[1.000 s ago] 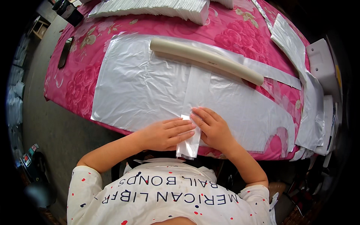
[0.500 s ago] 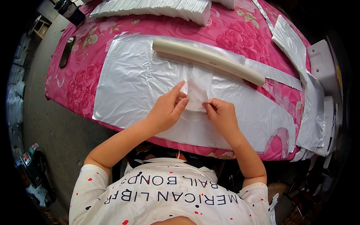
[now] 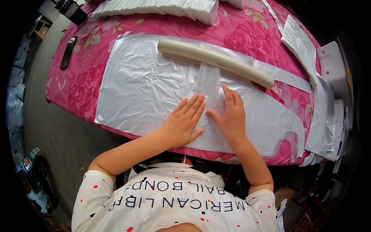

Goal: The person repeatedly wraps small white rectangular items in clear plastic film on a pink floral tablecloth. They unroll the film, place an item, fold the film around it, and stack the wrapped units. The process is repeated continuously throughout the clip.

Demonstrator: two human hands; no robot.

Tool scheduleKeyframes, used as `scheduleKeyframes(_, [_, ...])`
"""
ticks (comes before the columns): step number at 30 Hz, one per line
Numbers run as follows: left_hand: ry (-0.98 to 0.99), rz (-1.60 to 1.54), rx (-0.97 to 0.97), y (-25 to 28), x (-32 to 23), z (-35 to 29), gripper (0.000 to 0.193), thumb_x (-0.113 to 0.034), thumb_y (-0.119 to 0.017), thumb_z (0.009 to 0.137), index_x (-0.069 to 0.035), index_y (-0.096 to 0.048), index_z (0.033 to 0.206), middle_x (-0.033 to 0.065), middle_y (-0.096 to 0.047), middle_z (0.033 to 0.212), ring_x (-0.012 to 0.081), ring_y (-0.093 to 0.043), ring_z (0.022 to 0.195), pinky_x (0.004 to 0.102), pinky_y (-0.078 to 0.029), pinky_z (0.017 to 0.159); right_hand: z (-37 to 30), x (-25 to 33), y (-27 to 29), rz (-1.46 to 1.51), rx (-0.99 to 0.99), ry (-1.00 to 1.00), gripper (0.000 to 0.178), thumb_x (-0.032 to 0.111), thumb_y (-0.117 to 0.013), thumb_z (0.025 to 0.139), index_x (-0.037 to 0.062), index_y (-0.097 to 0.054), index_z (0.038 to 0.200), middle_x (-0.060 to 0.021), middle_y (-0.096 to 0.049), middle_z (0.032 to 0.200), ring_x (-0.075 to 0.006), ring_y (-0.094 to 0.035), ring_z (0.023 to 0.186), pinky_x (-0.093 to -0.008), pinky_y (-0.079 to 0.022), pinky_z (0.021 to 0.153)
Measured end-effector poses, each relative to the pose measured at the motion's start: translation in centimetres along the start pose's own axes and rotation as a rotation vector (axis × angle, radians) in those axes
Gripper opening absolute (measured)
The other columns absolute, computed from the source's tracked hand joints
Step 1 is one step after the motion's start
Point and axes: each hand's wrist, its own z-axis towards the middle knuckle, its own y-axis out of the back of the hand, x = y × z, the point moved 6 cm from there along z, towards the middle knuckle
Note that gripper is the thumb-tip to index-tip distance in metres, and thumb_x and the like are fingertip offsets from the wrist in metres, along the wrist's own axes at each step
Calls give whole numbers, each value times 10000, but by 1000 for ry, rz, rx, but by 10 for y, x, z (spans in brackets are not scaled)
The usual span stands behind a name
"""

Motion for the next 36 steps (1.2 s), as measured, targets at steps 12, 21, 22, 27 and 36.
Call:
scheduleKeyframes(12, [-366,101,-286,29,9,12,212,-59,-611,696,3,-604,899,99,-602,988,220,-593,904,334,-502,769,22,-5,-2,63,256,463,368,55,-633,719,11,-589,1081,-102,-567,1189,-277,-487,1149,-374,-395,974])
scheduleKeyframes(21, [-468,-131,-310,39,-6,-7,249,-162,-701,708,-20,-607,888,107,-628,1027,215,-614,941,340,-515,783,-5,-1,-1,72,120,539,312,8,-661,620,27,-630,929,-56,-630,964,-238,-573,869,-336,-481,774])
scheduleKeyframes(22, [-517,-126,-322,42,-10,-13,273,-185,-708,715,-19,-607,907,111,-624,1063,214,-609,976,343,-510,812,-12,3,0,75,111,546,311,9,-665,610,32,-633,918,-49,-632,941,-231,-576,842,-332,-484,753])
scheduleKeyframes(27, [-351,-133,-200,25,-3,-11,413,-113,-675,709,-22,-582,1101,92,-609,1111,235,-581,1032,361,-446,904,-25,5,3,161,111,456,311,-3,-678,596,61,-646,898,-46,-633,913,-226,-580,805,-324,-482,700])
scheduleKeyframes(36, [-273,-282,-344,28,7,-4,351,-2,-657,635,-65,-639,980,72,-639,1000,230,-617,841,353,-488,754,-19,1,8,204,35,397,244,16,-692,604,81,-659,837,-28,-626,876,-205,-579,746,-322,-479,653])
